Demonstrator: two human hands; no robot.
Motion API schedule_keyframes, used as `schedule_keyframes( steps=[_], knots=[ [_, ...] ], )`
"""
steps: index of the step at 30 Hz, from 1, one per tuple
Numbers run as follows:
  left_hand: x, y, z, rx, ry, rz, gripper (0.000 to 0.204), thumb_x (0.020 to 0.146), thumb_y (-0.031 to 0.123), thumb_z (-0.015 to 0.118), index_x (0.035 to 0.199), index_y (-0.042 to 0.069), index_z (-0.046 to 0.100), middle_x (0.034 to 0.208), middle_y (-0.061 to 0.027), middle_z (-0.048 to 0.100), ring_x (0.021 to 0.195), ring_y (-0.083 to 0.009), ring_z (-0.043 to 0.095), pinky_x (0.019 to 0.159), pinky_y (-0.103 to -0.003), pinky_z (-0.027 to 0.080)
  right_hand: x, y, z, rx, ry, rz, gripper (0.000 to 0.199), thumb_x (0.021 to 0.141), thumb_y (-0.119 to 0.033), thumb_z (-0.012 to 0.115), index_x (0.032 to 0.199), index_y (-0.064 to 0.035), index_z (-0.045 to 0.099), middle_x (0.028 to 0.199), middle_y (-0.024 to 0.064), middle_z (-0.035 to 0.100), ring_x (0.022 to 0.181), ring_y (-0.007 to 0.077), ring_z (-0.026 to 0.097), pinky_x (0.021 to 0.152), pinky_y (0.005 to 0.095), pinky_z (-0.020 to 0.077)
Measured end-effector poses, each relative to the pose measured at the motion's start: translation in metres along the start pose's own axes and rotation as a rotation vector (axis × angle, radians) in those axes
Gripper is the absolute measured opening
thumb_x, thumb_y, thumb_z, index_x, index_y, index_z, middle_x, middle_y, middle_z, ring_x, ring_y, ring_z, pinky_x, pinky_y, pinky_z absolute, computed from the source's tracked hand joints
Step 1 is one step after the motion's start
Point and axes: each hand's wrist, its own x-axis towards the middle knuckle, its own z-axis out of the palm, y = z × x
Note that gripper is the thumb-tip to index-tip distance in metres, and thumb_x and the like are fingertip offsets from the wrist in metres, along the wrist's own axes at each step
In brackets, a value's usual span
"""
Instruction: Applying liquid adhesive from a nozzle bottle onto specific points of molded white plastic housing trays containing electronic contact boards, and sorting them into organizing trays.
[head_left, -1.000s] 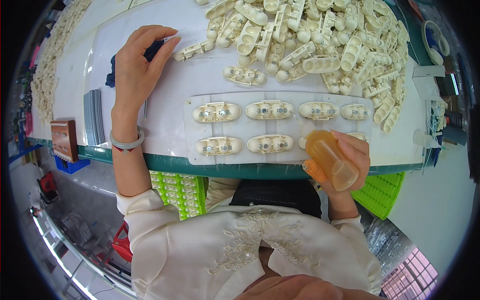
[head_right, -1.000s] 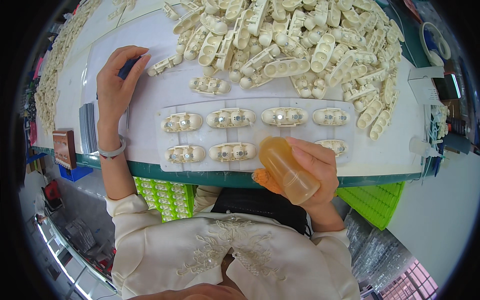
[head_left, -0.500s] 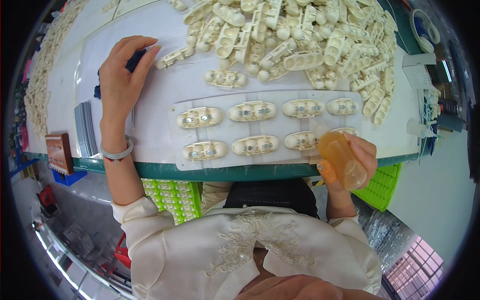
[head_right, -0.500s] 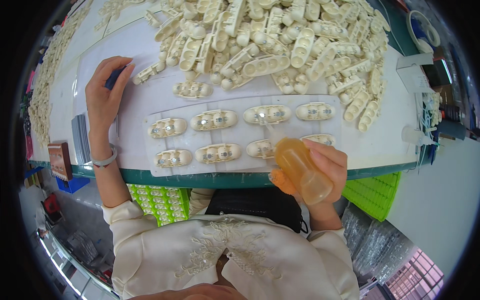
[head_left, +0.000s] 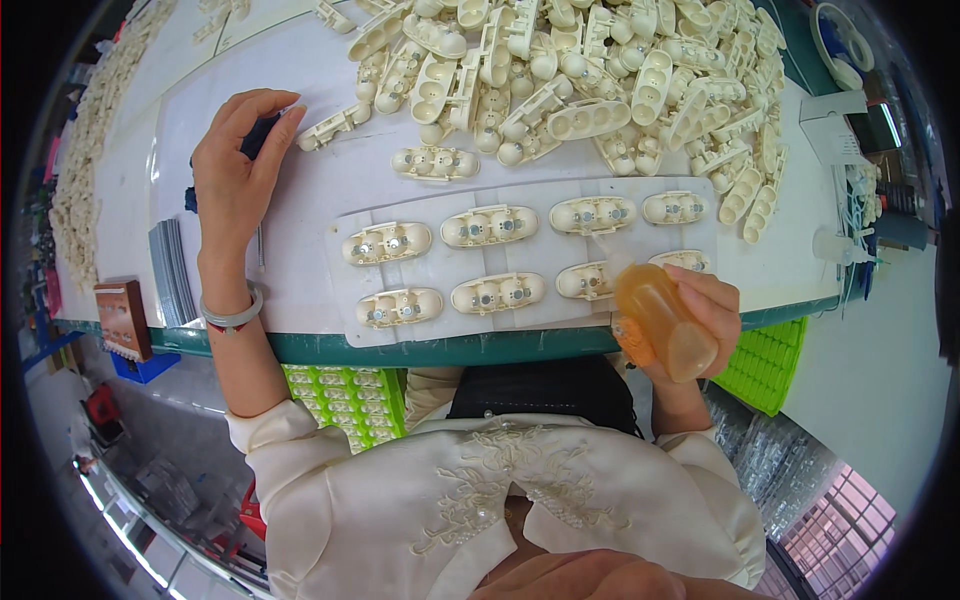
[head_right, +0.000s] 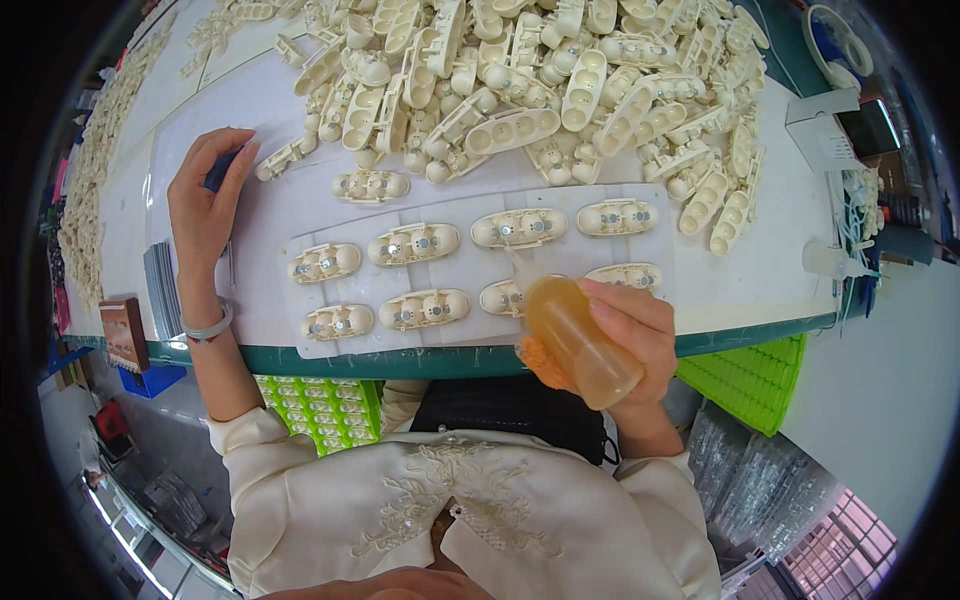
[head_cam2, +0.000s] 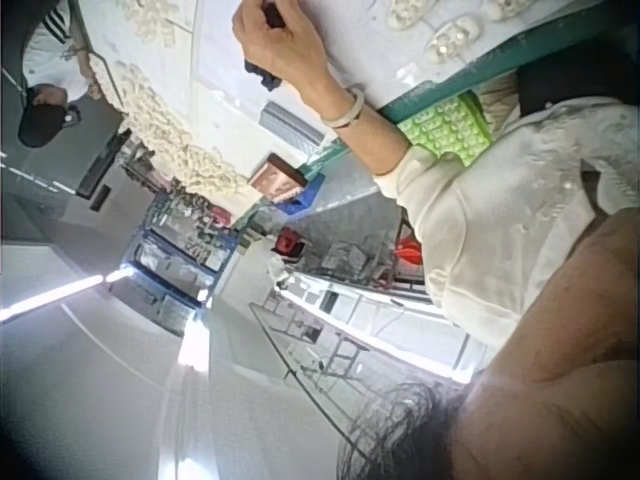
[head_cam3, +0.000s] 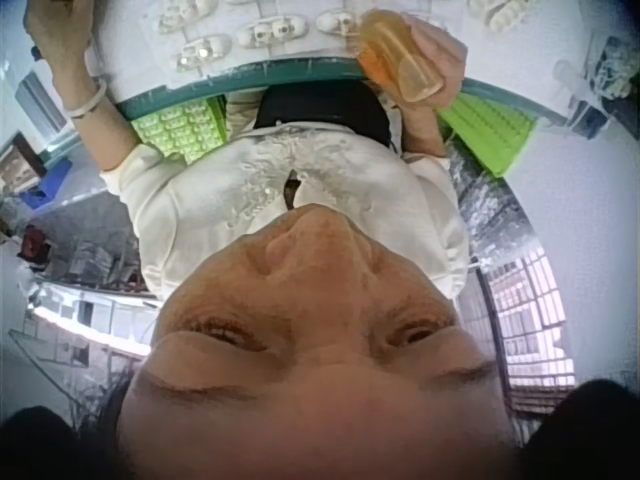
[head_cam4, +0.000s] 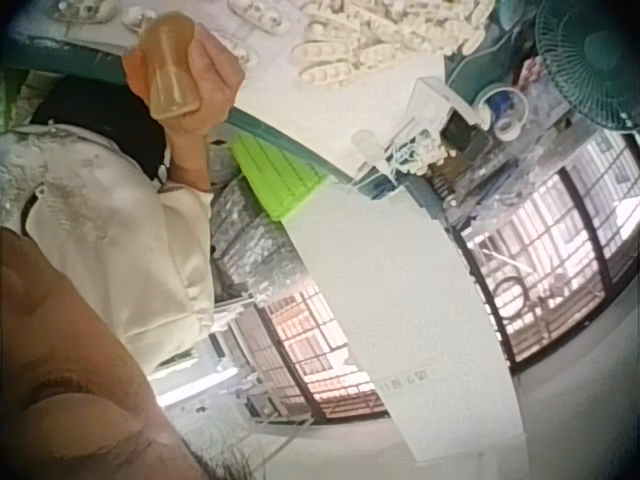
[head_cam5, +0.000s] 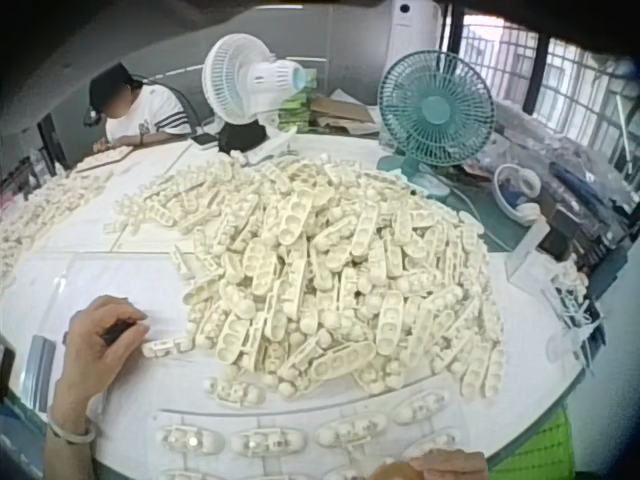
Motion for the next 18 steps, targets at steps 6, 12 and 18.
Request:
schedule_keyframes(
  steps=[6,12,18],
  knots=[
    [0.0,0.002,-0.001,0.0,-0.016,-0.009,0.013,0.08,0.008,0.065,0.091,0.0,0.063,0.088,-0.008,0.063,0.075,-0.0151,0.059,0.07,-0.024,0.047,0.008,-0.004,0.005,-0.055,0.071,0.043,0.057,0.064,-0.014,0.081,0.108,-0.0001,0.047,0.102,0.021,0.055,0.09,0.025,0.057,0.074,0.0315,0.0513],
    [0.0,0.003,0.0,0.006,-0.021,-0.027,0.013,0.08,0.008,0.065,0.09,0.0,0.063,0.088,-0.0083,0.062,0.075,-0.0152,0.059,0.07,-0.024,0.046,0.006,-0.007,0.004,-0.058,0.023,0.061,0.058,0.064,-0.015,0.081,0.108,-0.0003,0.047,0.101,0.0205,0.055,0.09,0.0253,0.057,0.074,0.0317,0.0512],
    [0.0,0.001,0.001,-0.004,-0.022,-0.022,0.014,0.08,0.008,0.065,0.092,0.0,0.063,0.089,-0.008,0.062,0.075,-0.0141,0.058,0.07,-0.024,0.046,-0.009,0.0,-0.008,-0.028,0.195,0.085,0.057,0.065,-0.02,0.08,0.106,0.0001,0.047,0.1,0.0201,0.055,0.088,0.0252,0.057,0.073,0.0323,0.0514]
  ],
)
